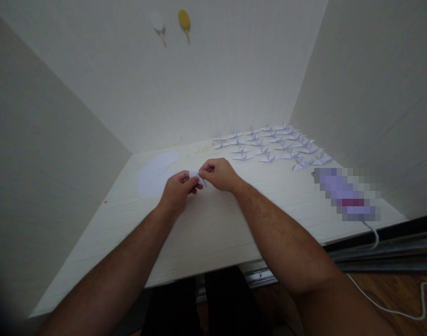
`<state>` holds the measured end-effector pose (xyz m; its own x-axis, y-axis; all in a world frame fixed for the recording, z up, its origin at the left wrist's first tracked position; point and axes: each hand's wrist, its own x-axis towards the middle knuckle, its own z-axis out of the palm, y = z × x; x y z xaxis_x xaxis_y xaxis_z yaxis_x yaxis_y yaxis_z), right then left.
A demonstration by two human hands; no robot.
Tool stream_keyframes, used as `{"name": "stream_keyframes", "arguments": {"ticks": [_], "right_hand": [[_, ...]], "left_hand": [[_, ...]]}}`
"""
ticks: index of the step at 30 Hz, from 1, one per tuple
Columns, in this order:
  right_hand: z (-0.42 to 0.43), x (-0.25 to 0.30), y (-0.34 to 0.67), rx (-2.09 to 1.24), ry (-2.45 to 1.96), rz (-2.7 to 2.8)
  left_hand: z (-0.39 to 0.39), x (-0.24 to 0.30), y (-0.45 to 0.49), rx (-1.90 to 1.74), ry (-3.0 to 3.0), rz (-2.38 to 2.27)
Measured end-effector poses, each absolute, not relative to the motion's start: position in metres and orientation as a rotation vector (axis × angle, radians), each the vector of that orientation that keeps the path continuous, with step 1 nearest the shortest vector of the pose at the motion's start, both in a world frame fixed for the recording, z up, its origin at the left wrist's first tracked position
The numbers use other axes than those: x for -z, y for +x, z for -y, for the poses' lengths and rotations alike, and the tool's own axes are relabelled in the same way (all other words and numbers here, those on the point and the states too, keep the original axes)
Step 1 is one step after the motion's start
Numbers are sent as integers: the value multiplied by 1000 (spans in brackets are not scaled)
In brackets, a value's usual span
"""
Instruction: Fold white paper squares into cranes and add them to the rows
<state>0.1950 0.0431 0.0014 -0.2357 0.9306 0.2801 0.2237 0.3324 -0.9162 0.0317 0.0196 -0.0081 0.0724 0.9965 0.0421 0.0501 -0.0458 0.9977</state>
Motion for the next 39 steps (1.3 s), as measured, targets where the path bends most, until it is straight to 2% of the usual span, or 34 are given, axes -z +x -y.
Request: {"name": "stream_keyframes", "arguments": {"ticks": [25, 31, 39], "right_hand": [[-42, -5, 196, -991, -1045, 1672], [-40, -3, 194, -1036, -1049, 1667], [-36, -2, 191, -851, -1109, 1760]], "left_hand": [[-18, 9, 31, -1174, 1276, -1131], [-18, 2, 33, -1324, 1109, -1134], [-20, 0, 36, -1409, 1017, -1115]]}}
